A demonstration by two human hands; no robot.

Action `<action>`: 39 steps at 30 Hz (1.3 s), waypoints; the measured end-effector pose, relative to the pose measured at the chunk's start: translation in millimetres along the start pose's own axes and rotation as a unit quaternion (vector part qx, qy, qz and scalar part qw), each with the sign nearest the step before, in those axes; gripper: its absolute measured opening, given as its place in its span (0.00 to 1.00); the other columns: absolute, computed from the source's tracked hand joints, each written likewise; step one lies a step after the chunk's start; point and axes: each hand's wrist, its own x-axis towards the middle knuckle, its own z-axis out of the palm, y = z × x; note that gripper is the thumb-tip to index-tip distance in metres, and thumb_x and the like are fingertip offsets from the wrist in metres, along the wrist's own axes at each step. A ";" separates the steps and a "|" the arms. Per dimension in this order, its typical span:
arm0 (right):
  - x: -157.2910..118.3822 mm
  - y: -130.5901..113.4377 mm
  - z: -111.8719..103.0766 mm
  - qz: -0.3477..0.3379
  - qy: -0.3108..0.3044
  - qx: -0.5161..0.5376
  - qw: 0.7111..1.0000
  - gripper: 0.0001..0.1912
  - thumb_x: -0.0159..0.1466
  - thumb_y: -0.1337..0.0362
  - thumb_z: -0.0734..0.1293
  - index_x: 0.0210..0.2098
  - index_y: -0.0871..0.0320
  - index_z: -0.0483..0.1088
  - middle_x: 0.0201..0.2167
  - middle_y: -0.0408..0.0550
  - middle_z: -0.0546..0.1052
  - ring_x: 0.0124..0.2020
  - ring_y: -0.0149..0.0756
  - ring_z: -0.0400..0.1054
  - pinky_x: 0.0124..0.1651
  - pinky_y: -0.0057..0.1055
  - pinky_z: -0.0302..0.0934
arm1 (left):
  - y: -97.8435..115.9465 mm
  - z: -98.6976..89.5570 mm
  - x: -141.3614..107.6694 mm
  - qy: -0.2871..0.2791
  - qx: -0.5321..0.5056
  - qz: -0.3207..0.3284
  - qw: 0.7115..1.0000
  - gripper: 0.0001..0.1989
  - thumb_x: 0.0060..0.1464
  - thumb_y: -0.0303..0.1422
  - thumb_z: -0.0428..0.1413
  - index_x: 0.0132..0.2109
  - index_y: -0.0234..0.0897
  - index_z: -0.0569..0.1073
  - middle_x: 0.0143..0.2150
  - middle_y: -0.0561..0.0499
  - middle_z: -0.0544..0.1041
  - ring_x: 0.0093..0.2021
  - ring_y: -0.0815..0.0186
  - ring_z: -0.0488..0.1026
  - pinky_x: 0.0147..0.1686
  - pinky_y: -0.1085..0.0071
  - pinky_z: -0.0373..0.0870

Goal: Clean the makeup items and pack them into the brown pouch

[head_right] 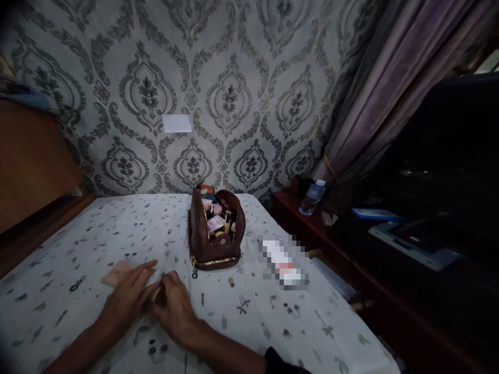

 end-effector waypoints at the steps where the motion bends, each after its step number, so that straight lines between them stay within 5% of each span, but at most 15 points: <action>1: 0.3 1.5 0.9 -0.003 0.000 -0.001 1.000 0.15 0.52 0.76 0.67 0.37 0.56 0.65 0.38 0.46 0.71 0.43 0.40 0.69 0.47 0.37 0.66 | -0.3 7.8 -2.1 0.010 0.016 0.031 0.999 0.14 0.66 0.37 0.45 0.45 0.38 0.74 0.50 0.43 0.81 0.48 0.57 0.79 0.49 0.60 0.76; 4: 1.0 5.3 3.4 -0.020 0.009 0.003 1.000 0.14 0.53 0.75 0.67 0.37 0.55 0.64 0.38 0.46 0.71 0.42 0.40 0.69 0.48 0.37 0.67 | -1.4 20.0 -7.4 0.029 0.051 0.087 0.994 0.14 0.66 0.33 0.45 0.46 0.38 0.74 0.47 0.43 0.82 0.46 0.58 0.79 0.50 0.59 0.75; 9: 3.1 4.9 1.9 -0.018 0.010 0.003 1.000 0.13 0.53 0.75 0.66 0.36 0.55 0.65 0.37 0.46 0.71 0.40 0.38 0.68 0.45 0.35 0.66 | 0.3 13.8 -5.7 0.027 0.066 0.104 0.992 0.13 0.66 0.31 0.45 0.46 0.37 0.74 0.46 0.43 0.80 0.46 0.58 0.77 0.49 0.60 0.73; 17: 6.8 0.6 -4.2 -0.029 -0.013 0.027 0.999 0.08 0.57 0.72 0.66 0.37 0.58 0.68 0.37 0.48 0.71 0.38 0.37 0.68 0.43 0.35 0.65 | -4.0 -7.4 1.2 -0.077 0.100 0.108 0.986 0.12 0.67 0.33 0.45 0.41 0.36 0.73 0.43 0.42 0.77 0.43 0.57 0.74 0.49 0.57 0.69; 29: 6.0 -1.3 -8.7 -0.027 -0.029 0.043 0.998 0.11 0.58 0.67 0.68 0.41 0.56 0.71 0.40 0.48 0.72 0.37 0.36 0.69 0.40 0.34 0.68 | -77.3 -30.8 -8.3 -0.088 0.109 -0.023 0.990 0.13 0.68 0.32 0.43 0.43 0.36 0.71 0.45 0.43 0.76 0.45 0.59 0.73 0.47 0.62 0.70; 39: 5.0 -2.4 -8.5 -0.033 -0.022 0.033 0.999 0.14 0.57 0.67 0.67 0.44 0.57 0.72 0.41 0.49 0.73 0.37 0.38 0.70 0.42 0.35 0.68 | -89.8 -32.9 -12.8 -0.088 0.143 -0.150 0.974 0.13 0.67 0.36 0.46 0.40 0.38 0.73 0.43 0.45 0.71 0.44 0.58 0.69 0.44 0.63 0.70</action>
